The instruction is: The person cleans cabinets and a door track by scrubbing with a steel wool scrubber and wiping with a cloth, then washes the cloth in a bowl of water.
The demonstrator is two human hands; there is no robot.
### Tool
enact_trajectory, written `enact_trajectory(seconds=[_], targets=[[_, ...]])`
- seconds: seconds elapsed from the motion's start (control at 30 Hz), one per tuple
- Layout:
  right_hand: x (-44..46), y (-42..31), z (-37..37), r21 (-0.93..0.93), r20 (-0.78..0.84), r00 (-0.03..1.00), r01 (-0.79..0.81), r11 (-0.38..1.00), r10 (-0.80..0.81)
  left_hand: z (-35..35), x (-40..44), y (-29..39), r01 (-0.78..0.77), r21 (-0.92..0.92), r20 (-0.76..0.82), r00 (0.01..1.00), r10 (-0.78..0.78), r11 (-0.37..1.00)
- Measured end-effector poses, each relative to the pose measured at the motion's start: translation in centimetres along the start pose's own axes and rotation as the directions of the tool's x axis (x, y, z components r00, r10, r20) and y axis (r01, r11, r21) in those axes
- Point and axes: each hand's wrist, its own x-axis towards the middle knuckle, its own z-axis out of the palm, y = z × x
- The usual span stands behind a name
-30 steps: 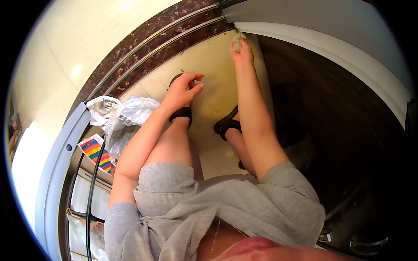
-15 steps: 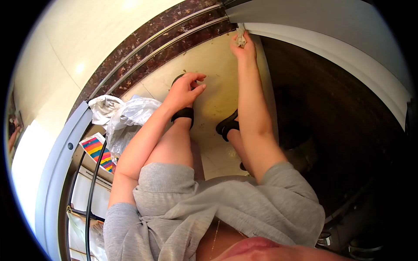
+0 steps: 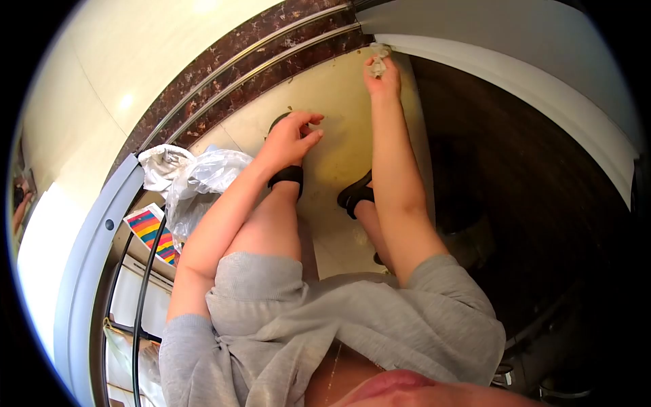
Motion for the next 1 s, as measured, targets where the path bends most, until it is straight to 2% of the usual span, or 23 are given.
enact_trajectory(seconds=[0.07, 0.17, 0.2, 0.3, 0.33, 0.43, 0.47, 0.57, 0.6, 0.7, 0.8, 0.9, 0.93, 1.0], targets=[[0.1, 1.0, -0.2, -0.157, -0.047, 0.996, 0.071, 0.985, -0.079, -0.2, 0.3, 0.0, -0.002, 0.043, -0.002, 1.000, 0.002, 0.999], [0.2, -0.5, 2.2, -0.367, -0.070, 0.996, 0.017, 0.930, -0.046, -0.1, 0.3, 0.2, -0.005, -0.027, 0.006, 1.000, 0.005, 1.000], [2.2, -1.6, 1.5, -0.014, -0.068, 0.987, -0.147, 0.989, 0.146, -0.2, 0.1, 0.3, -0.003, -0.023, -0.004, 1.000, 0.003, 1.000], [-2.1, -1.7, 2.4, 0.086, -0.014, 0.998, -0.057, 0.995, 0.058, -0.3, 0.6, 0.3, -0.019, -0.016, -0.023, 1.000, 0.019, 1.000], [-4.0, -1.2, 2.6, 0.045, 0.053, 0.998, 0.030, 0.999, -0.033, -0.2, 0.6, -0.1, -0.018, -0.014, -0.020, 1.000, 0.017, 1.000], [-3.0, -0.1, 1.4, -0.143, 0.015, 0.990, 0.138, 0.980, -0.137, 0.5, 0.0, -1.0, 0.004, -0.029, 0.010, 1.000, -0.003, 1.000], [-1.7, -0.1, 1.6, -0.186, -0.020, 0.993, 0.113, 0.976, -0.119, 0.4, 0.4, -0.9, -0.003, -0.031, 0.006, 1.000, 0.003, 1.000], [0.9, -1.5, 3.1, 0.101, -0.247, 0.957, -0.132, 0.986, 0.154, 0.0, 0.4, -0.2, -0.013, -0.039, -0.007, 1.000, 0.013, 0.999], [1.1, -2.0, 2.7, 0.300, -0.236, 0.947, -0.142, 0.943, 0.218, 0.1, 0.1, 0.0, -0.011, -0.048, -0.008, 1.000, 0.011, 0.999], [-3.2, -2.1, 2.2, 0.242, 0.026, 0.985, -0.169, 0.955, 0.168, -0.3, 0.6, 0.2, -0.015, -0.027, -0.008, 1.000, 0.015, 1.000], [-2.2, -0.6, 0.8, 0.050, 0.018, 0.999, 0.050, 0.998, -0.051, 0.0, 0.1, -0.2, 0.032, 0.014, 0.050, 0.998, -0.032, 0.999], [1.0, -1.1, 1.6, 0.008, -0.098, 0.994, -0.048, 0.999, 0.048, -0.2, 0.7, -0.3, 0.016, -0.009, 0.027, 1.000, -0.016, 1.000], [2.0, -1.8, 2.2, 0.189, -0.205, 0.961, -0.147, 0.971, 0.186, -0.2, 0.8, -0.2, 0.006, -0.015, 0.003, 1.000, -0.006, 1.000], [-1.4, -1.6, 2.7, 0.205, -0.155, 0.976, -0.120, 0.971, 0.153, 0.0, 0.4, -0.2, -0.002, -0.034, -0.014, 1.000, 0.002, 0.999]])
